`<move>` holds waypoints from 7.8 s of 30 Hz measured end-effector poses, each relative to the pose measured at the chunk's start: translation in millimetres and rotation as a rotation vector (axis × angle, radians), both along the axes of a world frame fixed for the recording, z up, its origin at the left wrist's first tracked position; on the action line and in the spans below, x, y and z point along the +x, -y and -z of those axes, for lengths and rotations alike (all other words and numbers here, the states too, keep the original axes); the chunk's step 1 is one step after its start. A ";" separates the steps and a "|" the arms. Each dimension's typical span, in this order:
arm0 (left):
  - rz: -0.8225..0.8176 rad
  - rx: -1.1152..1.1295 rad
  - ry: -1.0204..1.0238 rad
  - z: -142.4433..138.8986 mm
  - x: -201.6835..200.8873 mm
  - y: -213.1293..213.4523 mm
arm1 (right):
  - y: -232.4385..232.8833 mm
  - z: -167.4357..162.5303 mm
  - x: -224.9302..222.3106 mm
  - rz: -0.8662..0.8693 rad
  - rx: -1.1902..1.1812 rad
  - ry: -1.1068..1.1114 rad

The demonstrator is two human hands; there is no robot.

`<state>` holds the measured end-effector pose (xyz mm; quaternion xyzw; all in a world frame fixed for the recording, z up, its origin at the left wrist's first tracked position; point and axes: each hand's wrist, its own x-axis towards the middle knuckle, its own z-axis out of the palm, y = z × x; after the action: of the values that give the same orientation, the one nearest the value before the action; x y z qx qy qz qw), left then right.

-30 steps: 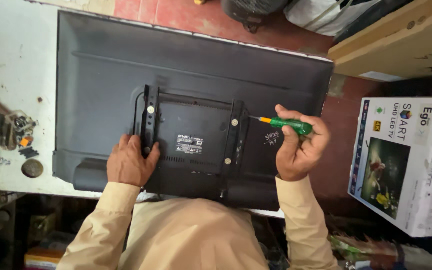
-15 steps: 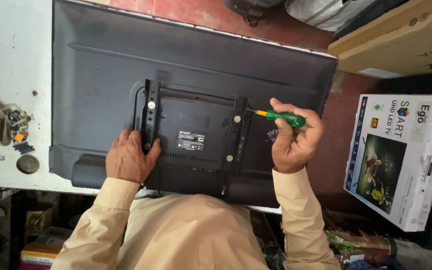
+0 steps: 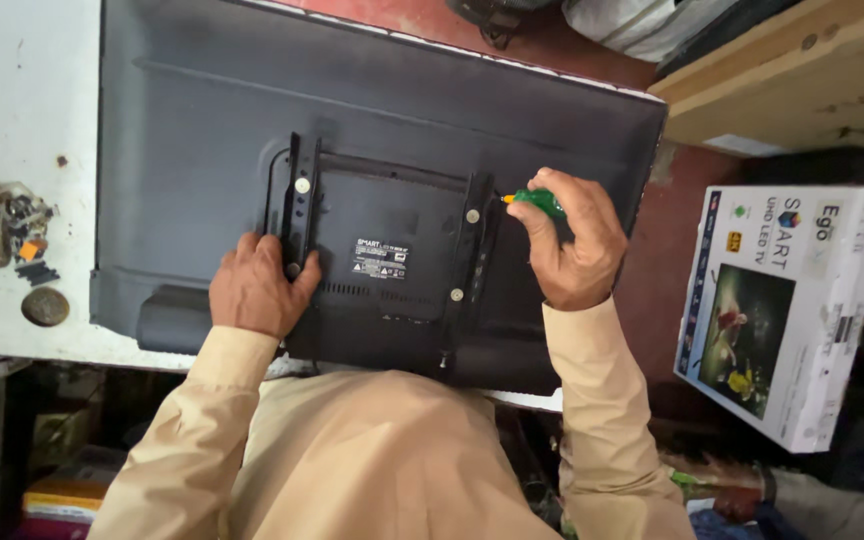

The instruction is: The person attaches a wall-mount bracket to the back of a television lying face-down on a workbench. They align the bracket arms over the mounting holes, insert screws by hand, and use a green-handled screwdriver to tighten the screws, working around the bracket on different sides of the TV.

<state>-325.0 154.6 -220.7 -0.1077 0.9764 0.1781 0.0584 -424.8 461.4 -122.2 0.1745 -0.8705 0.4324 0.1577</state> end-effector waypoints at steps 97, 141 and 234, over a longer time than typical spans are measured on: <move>0.309 0.134 -0.413 -13.9 -75.2 -190.7 | -63.1 21.3 3.0 -0.301 -0.260 0.059; -0.108 0.897 -0.488 3.3 21.5 -59.7 | -30.7 18.5 13.7 -0.178 -0.077 0.005; -0.460 1.813 0.274 29.1 -46.7 -172.4 | -29.9 55.6 43.5 -0.043 -0.649 0.177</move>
<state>-371.6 327.1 -249.8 -0.2309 0.4052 0.8623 0.1974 -381.3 491.3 -177.8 0.0955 -0.6939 0.7037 0.1196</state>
